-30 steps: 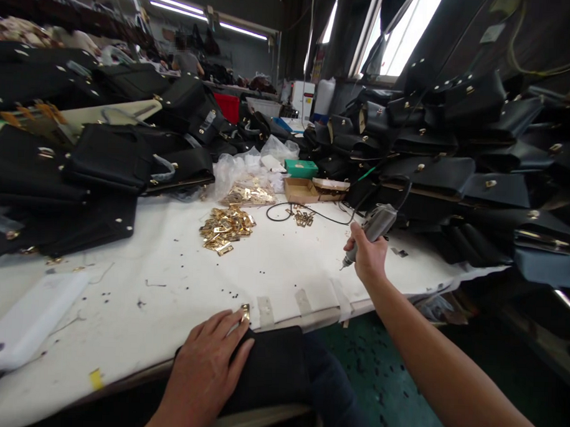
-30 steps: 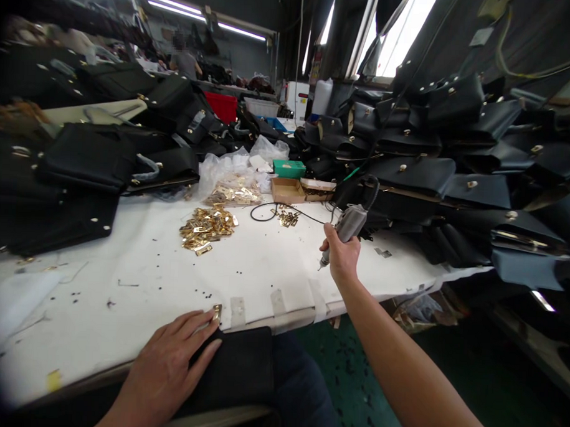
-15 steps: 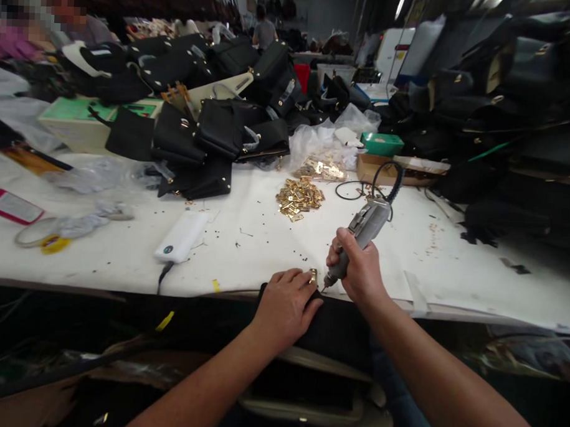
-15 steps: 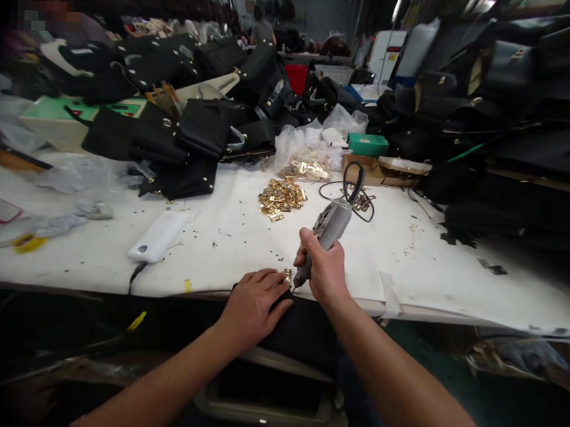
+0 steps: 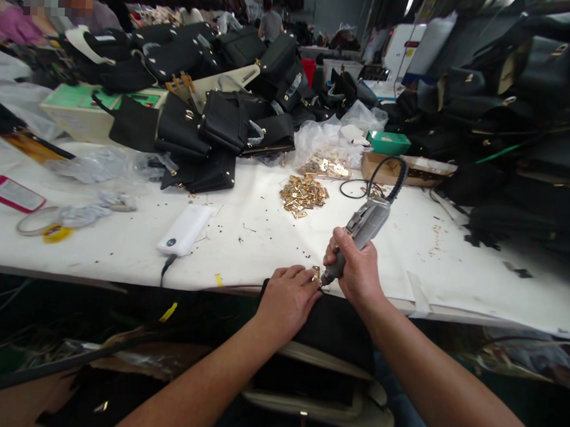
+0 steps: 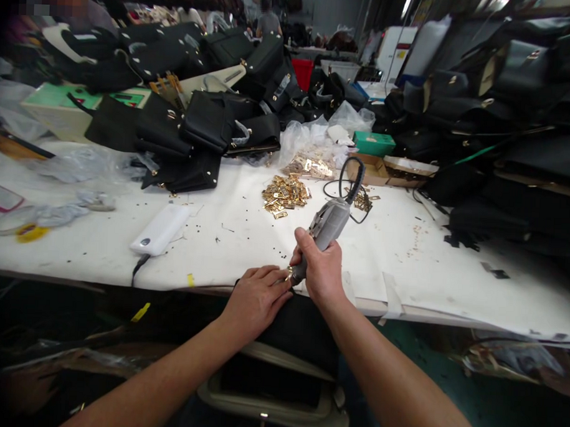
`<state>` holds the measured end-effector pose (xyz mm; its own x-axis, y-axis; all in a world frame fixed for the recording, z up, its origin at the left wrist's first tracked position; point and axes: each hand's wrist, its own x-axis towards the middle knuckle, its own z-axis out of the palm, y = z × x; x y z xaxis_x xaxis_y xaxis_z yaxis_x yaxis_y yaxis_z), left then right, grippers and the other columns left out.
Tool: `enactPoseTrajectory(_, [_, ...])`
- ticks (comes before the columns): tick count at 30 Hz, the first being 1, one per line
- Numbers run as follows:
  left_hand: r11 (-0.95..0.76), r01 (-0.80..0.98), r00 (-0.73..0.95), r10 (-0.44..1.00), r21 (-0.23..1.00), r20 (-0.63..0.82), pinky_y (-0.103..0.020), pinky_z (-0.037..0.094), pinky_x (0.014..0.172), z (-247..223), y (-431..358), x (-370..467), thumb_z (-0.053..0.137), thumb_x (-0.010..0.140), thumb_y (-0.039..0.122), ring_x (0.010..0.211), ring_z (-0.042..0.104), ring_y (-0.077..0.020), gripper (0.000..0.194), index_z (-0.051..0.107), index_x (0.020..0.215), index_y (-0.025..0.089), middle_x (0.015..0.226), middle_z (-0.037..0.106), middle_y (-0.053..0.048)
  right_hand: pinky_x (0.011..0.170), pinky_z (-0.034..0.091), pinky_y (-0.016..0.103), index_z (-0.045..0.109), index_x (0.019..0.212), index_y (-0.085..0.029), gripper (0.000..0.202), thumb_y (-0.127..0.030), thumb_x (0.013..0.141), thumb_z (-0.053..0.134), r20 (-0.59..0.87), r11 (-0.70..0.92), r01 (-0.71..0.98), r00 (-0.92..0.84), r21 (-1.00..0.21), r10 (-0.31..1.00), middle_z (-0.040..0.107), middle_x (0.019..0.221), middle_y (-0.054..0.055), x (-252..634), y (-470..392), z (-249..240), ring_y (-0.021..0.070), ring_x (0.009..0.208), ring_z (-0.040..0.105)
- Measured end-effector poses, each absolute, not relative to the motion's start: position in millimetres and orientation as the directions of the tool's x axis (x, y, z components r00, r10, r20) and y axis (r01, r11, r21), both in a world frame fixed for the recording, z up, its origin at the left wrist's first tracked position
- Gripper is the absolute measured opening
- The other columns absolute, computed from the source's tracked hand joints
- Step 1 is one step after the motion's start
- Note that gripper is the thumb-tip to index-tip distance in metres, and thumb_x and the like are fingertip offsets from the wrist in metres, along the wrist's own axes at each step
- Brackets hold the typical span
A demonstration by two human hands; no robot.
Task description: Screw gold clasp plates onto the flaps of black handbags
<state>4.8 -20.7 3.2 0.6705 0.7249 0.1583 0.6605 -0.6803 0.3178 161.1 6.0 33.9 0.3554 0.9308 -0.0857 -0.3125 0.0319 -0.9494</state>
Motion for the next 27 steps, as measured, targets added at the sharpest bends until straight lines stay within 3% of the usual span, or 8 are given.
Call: enactPoseTrajectory(27, [-0.679, 0.652, 0.666, 0.725, 0.337, 0.174, -0.043, 0.044, 0.093, 0.7, -18.8, 4.9, 0.053, 0.102, 0.035, 0.120, 0.058, -0.0240, 0.024, 0.067, 0.121, 0.028, 0.129, 0.069, -0.002, 0.039, 0.042, 0.024, 0.056, 0.068, -0.020, 0.040, -0.051, 0.079, 0.079, -0.083, 0.068, -0.351, 0.398, -0.934, 0.914, 0.054, 0.051, -0.002, 157.6, 2.7, 35.2, 0.0112, 0.041, 0.049])
